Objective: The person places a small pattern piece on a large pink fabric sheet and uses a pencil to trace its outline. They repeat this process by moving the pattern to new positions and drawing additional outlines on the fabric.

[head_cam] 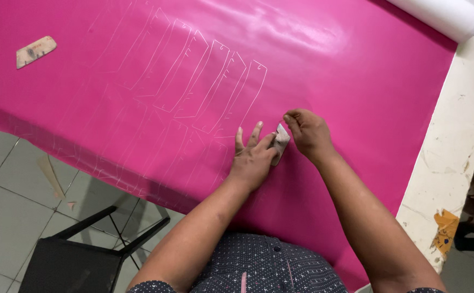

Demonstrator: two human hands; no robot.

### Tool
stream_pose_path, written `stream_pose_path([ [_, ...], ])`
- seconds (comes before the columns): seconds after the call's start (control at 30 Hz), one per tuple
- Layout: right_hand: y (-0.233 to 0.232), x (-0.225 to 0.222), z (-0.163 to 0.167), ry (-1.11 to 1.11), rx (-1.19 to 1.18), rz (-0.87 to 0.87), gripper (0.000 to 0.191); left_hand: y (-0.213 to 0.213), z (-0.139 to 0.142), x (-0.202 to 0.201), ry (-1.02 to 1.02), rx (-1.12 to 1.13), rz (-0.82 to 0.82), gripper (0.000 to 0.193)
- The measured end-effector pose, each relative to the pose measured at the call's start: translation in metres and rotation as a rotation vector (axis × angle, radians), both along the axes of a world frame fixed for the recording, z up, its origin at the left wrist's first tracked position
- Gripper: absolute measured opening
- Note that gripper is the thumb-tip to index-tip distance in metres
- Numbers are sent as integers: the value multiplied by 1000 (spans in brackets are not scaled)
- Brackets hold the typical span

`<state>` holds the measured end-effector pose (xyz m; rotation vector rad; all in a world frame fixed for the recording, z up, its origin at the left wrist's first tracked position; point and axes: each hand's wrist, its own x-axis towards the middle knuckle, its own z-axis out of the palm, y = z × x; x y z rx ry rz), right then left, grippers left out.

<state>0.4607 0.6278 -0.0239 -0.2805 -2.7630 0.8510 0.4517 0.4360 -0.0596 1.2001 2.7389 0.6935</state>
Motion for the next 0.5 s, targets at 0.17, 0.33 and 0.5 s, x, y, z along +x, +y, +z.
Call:
stream_pose_path([
  [0.17, 15, 12, -19, -117, -22, -145, 21, -14, -10, 3, -34, 91, 12, 28],
  [0.33, 12, 36, -36, -136, -145, -69, 20, -21, -17, 4, -23, 115, 2, 31],
  [0.5, 4, 43, -35, -197, -195, -97, 25, -22, -17, 2, -8, 146, -30, 29],
])
